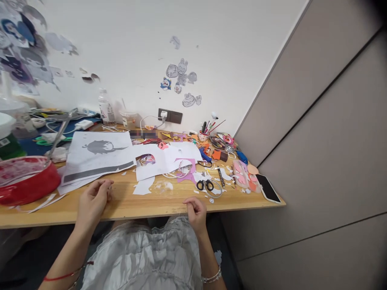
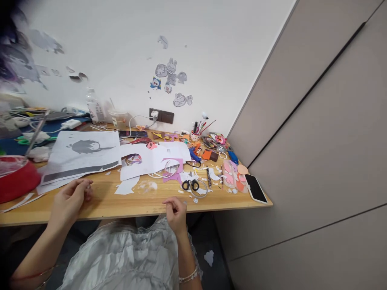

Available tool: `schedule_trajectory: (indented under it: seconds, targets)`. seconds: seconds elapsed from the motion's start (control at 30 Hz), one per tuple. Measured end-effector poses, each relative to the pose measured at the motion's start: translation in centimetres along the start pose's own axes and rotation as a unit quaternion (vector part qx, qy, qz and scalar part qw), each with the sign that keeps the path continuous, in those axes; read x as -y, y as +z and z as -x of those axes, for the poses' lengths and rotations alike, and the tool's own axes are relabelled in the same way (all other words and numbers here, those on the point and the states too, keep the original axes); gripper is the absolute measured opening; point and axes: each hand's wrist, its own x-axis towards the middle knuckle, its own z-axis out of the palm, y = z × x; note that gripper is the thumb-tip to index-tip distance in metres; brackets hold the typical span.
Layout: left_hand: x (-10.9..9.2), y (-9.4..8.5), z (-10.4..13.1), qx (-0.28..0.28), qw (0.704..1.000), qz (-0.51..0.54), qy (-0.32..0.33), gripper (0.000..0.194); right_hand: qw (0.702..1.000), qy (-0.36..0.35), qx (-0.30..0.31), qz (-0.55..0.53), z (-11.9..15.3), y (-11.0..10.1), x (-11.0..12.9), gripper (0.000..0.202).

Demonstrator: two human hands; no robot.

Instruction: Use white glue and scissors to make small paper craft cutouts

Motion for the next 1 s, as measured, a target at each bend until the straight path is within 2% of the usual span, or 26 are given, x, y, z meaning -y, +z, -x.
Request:
schedule_trajectory:
  seconds: [0.3,0.47,0.6,0.8,1.0]
  targets:
    - [-0.7,-0.2,0.9,-0.001,0.988,-0.151,0.018,0.036,1.0,0.004,0.008,0.002,0.2,0.1,0.1,0.019]
    - [-0.5,0.0,0.6,0.02,0.972,-0.225,0.068,0.021,1.0,-0.003,0.006,0.011,0.3,0.1,-0.3,0.02]
    - [-0.7,0.2,0.7,0.03,0.953,-0.283,0.101,0.02,1.0,-0.005,0.008,0.018,0.4,0.1,-0.3,0.02]
    - [-0.4,0.0,1.0,0.013,0.945,-0.296,0.137,0.025,0.999,-0.007,0.01,0.033,0.4,0.2,-0.3,0.022]
    - [0.5,0.1,0.4,0.022,0.959,-0.246,0.137,0.02,0.999,-0.017,0.009,0.051,0.4,0.2,-0.3,0.022]
